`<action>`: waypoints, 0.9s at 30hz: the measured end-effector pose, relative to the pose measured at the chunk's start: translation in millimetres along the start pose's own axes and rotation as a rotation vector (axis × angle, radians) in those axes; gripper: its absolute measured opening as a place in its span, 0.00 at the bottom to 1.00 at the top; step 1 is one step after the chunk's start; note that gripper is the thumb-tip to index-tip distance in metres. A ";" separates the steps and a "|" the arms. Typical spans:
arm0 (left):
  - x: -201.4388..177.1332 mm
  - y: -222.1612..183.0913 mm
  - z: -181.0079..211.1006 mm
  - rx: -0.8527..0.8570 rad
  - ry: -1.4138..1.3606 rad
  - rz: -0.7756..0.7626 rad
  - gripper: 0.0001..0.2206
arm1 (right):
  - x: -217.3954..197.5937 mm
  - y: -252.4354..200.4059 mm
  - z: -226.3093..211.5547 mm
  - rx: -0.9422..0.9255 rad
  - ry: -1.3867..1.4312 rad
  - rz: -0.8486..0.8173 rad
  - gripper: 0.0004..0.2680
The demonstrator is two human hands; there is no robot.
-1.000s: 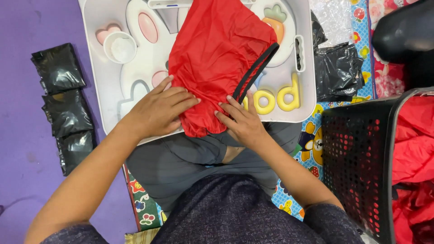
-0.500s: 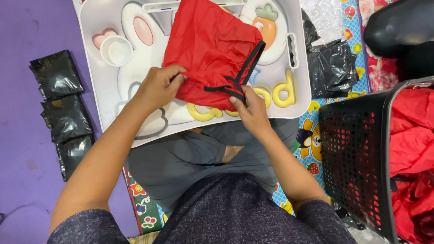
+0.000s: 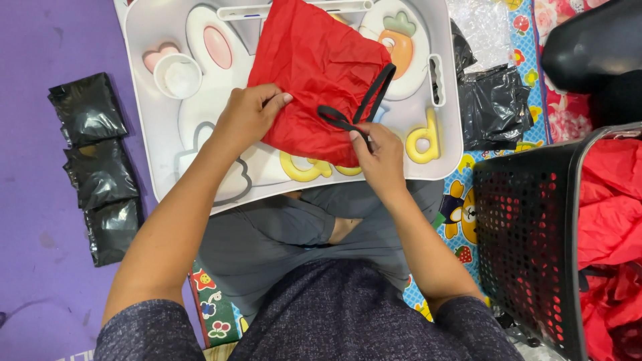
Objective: Trimming elastic or excess material from red fabric items and packing them into black plastic bags
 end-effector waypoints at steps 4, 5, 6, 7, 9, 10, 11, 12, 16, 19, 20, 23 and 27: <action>3.1 -1.5 9.2 -0.024 0.063 -0.029 0.12 | 8.4 11.9 -22.8 -0.045 -0.198 -0.100 0.18; 4.6 -1.2 11.3 -0.029 0.100 -0.033 0.12 | 12.9 14.6 -18.3 -0.162 -0.355 -0.106 0.14; 5.1 -1.9 9.8 -0.026 0.102 -0.033 0.12 | 14.5 15.9 -10.7 -0.162 -0.354 -0.103 0.14; 5.0 -2.6 8.2 -0.031 0.084 -0.013 0.11 | 15.9 17.5 -2.8 -0.096 -0.358 -0.054 0.10; 4.4 -3.5 5.3 -0.039 0.066 0.012 0.10 | 18.1 20.9 1.0 -0.035 -0.359 -0.008 0.07; 4.7 -4.9 4.3 -0.045 0.062 0.026 0.10 | 18.3 21.1 -2.4 -0.001 -0.350 0.000 0.07; 5.2 -6.3 3.0 -0.052 0.058 0.041 0.10 | 18.5 21.1 -5.7 0.032 -0.341 0.009 0.06; 5.2 -8.0 3.1 -0.056 0.057 0.039 0.10 | 21.1 18.5 -6.9 0.034 -0.341 0.005 0.06; 4.1 -9.1 4.6 -0.045 0.076 0.070 0.09 | 25.6 20.5 2.8 -0.303 -0.464 0.115 0.06; 5.9 -8.0 -2.1 -0.028 0.086 0.079 0.08 | 26.2 24.2 14.4 -0.721 -0.492 0.121 0.07; 8.3 -7.3 -4.7 -0.017 0.087 0.078 0.07 | 25.2 23.6 17.6 -0.832 -0.492 0.059 0.12; 5.7 -9.1 -5.1 -0.012 0.086 0.088 0.07 | 14.1 26.7 22.2 -0.736 -0.442 -0.159 0.10; 3.3 -12.9 -9.7 0.010 0.071 0.101 0.08 | -5.7 18.0 3.7 -0.625 -0.481 -0.461 0.29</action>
Point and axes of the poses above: each hand's wrist, its own y-axis towards the middle knuckle, its own x-axis out of the palm, z = x × y, the point moved 1 cm from there along y, towards the middle knuckle, and after that the axes turned 13 degrees about y, right-handed, at the moved point
